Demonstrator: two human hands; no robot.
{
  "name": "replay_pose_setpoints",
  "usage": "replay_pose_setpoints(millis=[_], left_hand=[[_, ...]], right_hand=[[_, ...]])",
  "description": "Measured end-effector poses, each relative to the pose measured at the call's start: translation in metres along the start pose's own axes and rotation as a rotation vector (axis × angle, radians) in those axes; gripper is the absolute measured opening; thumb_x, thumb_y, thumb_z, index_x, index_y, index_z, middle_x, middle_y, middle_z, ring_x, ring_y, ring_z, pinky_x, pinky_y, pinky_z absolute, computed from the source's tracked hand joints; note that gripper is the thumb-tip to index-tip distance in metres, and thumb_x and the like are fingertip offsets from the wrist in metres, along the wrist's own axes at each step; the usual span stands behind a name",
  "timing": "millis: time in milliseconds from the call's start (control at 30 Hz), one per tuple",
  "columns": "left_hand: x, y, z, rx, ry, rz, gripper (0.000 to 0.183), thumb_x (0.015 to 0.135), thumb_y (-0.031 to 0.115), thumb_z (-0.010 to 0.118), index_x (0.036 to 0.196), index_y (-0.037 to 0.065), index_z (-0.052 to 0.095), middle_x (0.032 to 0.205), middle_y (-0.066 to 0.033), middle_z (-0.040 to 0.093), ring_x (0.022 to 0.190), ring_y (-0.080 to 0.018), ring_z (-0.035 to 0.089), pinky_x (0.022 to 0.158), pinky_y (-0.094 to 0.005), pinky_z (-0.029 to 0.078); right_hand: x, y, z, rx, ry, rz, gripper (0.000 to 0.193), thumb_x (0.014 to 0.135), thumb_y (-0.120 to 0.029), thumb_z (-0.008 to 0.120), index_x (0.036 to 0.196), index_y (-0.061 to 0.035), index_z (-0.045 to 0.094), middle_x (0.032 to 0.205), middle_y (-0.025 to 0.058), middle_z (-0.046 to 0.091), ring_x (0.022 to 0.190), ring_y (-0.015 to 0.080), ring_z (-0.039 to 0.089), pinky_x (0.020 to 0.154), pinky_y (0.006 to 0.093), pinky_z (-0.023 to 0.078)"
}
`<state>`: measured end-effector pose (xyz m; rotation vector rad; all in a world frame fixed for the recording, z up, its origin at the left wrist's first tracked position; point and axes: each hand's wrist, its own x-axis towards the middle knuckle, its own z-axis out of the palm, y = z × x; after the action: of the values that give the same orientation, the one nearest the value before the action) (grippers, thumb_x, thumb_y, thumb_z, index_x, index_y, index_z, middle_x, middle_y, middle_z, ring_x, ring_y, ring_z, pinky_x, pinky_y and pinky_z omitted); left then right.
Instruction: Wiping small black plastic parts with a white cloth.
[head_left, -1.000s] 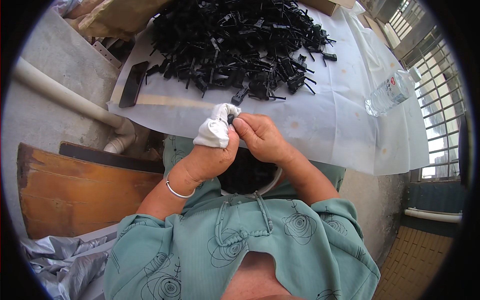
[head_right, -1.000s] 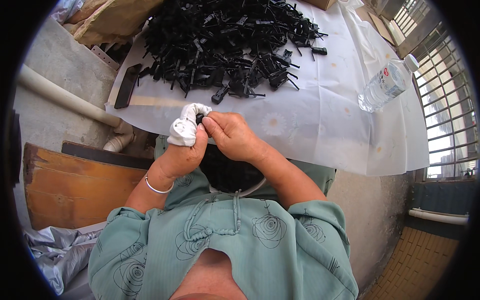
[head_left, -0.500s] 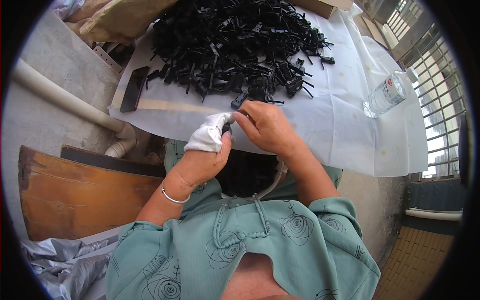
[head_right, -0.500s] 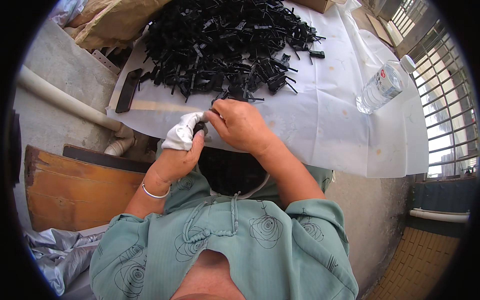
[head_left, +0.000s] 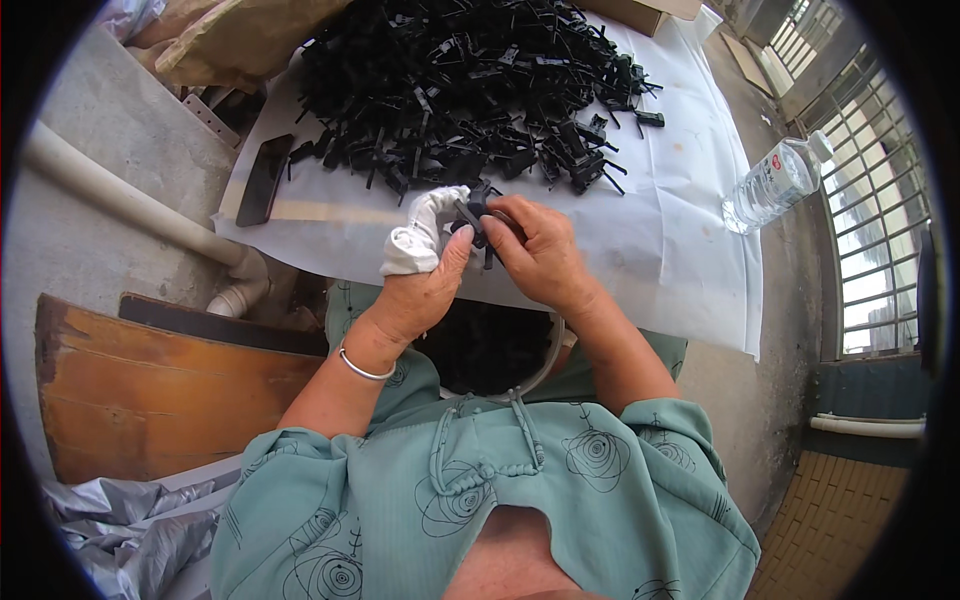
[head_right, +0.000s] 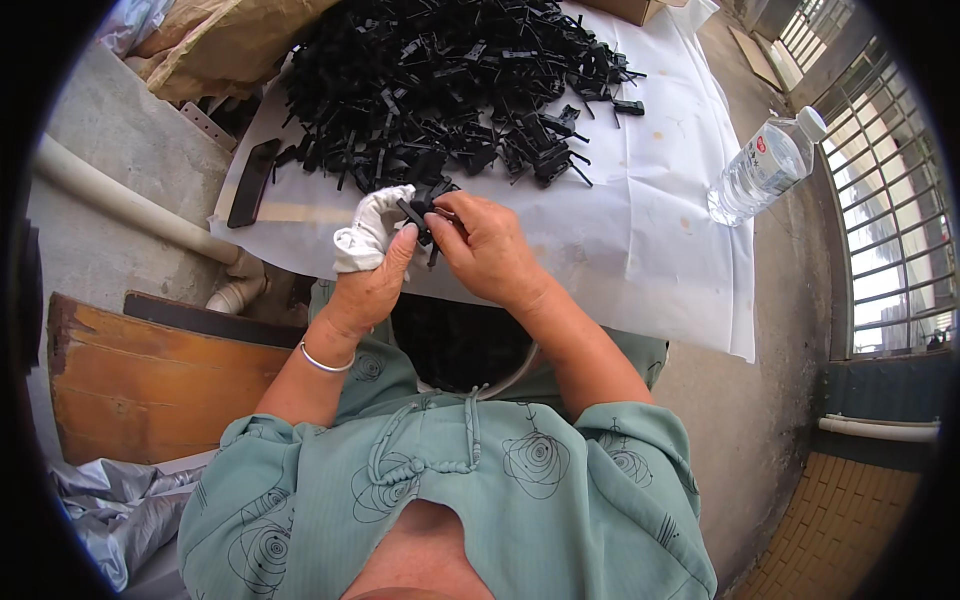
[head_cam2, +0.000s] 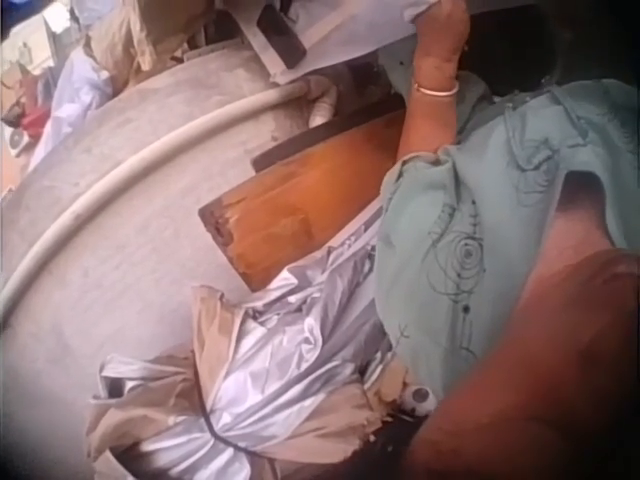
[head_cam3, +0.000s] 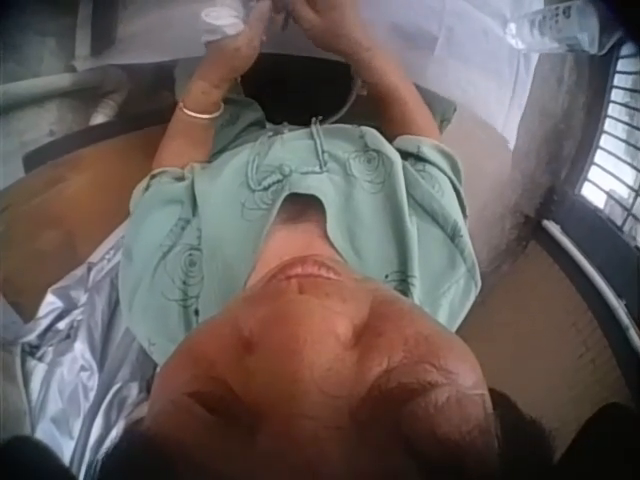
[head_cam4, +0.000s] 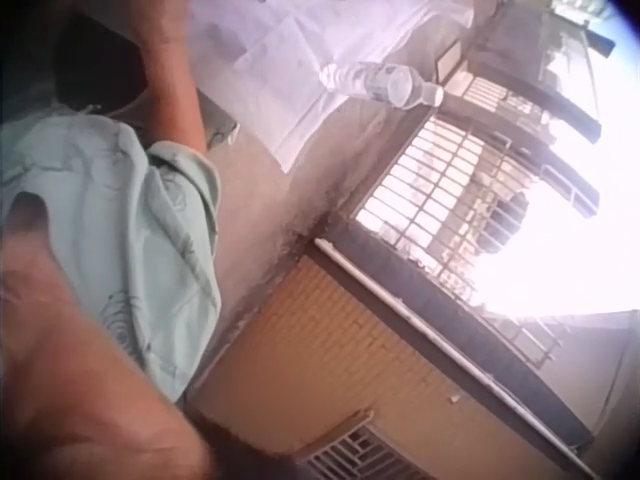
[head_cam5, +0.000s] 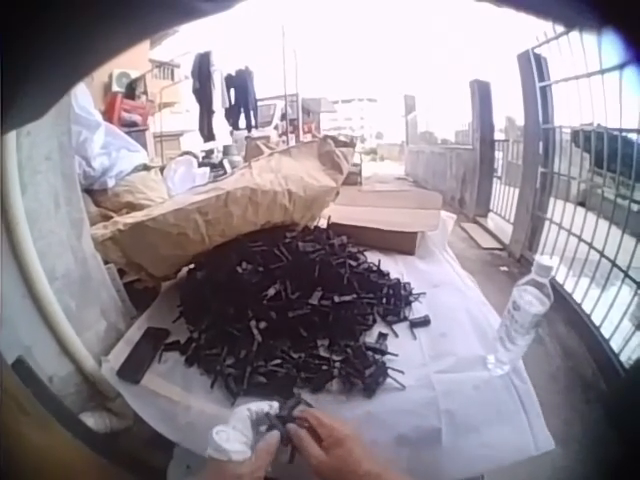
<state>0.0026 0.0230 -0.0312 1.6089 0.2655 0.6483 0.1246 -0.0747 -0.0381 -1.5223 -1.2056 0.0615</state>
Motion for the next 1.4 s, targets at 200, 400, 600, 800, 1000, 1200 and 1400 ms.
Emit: replay_pose_setpoints(millis=[200,400,600,800,1000,1200,1400], left_hand=[[0.013,-0.012,0.002,-0.096,0.011,-0.049,0.024,0.091,0.009,0.049,0.115,0.004,0.045,0.091,-0.0022,0.055,0.068,-0.0044,0.052,0.053,-0.0193,0.044],[0.024,0.011,-0.005,-0.385,0.012,-0.321,0.027,0.091,0.006,0.047,0.117,0.003,0.045,0.103,-0.0084,0.057,0.076,-0.0138,0.06,0.066,-0.0236,0.05],[0.01,0.008,-0.005,-0.15,-0.011,-0.151,0.033,0.084,-0.005,0.047,0.117,-0.001,0.043,0.103,-0.0091,0.053,0.081,-0.0158,0.061,0.071,-0.0271,0.052],[-0.002,0.031,-0.001,0.365,-0.101,0.039,0.036,0.084,0.003,0.057,0.117,0.0,0.044,0.103,-0.0073,0.055,0.081,-0.0094,0.056,0.064,-0.0252,0.048],[-0.008,0.015,-0.015,0.091,-0.129,0.056,0.038,0.082,0.006,0.064,0.115,0.001,0.046,0.1,-0.0063,0.057,0.072,-0.0076,0.052,0.059,-0.0212,0.046],[-0.018,0.033,0.013,-0.588,-0.053,-0.013,0.041,0.081,0.001,0.063,0.116,0.005,0.042,0.108,-0.0114,0.057,0.073,-0.0133,0.059,0.06,-0.0228,0.05],[-0.01,0.03,0.013,-0.467,0.035,-0.048,0.026,0.084,0.004,0.061,0.105,0.006,0.046,0.097,-0.008,0.061,0.066,-0.0089,0.056,0.055,-0.0193,0.046]], right_hand=[[0.003,0.006,0.008,-0.101,0.138,0.106,0.013,0.08,-0.011,0.061,0.086,0.0004,0.057,0.065,0.0112,0.057,0.055,0.021,0.055,0.052,0.032,0.043],[0.012,0.033,-0.023,-0.508,0.269,0.085,0.019,0.081,-0.017,0.062,0.089,-0.0013,0.056,0.064,0.0086,0.055,0.054,0.0227,0.051,0.053,0.0335,0.042],[0.01,-0.018,-0.028,-0.326,0.123,0.111,0.027,0.078,-0.017,0.066,0.098,-0.0023,0.056,0.073,0.0113,0.06,0.06,0.0245,0.057,0.054,0.0323,0.045],[-0.006,-0.009,-0.009,-0.21,-0.061,-0.228,0.016,0.081,-0.012,0.063,0.091,-0.0007,0.057,0.07,0.0071,0.057,0.051,0.0164,0.049,0.049,0.0279,0.041],[-0.009,-0.018,-0.013,0.847,-0.139,0.535,0.018,0.092,-0.018,0.053,0.081,-0.0036,0.055,0.064,-0.0047,0.047,0.052,0.0046,0.043,0.043,0.0219,0.031],[-0.017,-0.031,-0.004,1.265,0.015,0.512,0.018,0.095,-0.022,0.046,0.085,-0.0086,0.051,0.071,-0.0025,0.049,0.05,0.0045,0.041,0.043,0.02,0.033],[-0.028,-0.024,0.004,0.957,-0.087,0.589,0.017,0.095,-0.021,0.046,0.089,-0.0069,0.053,0.064,-0.0051,0.046,0.05,0.0043,0.042,0.043,0.0209,0.034]])
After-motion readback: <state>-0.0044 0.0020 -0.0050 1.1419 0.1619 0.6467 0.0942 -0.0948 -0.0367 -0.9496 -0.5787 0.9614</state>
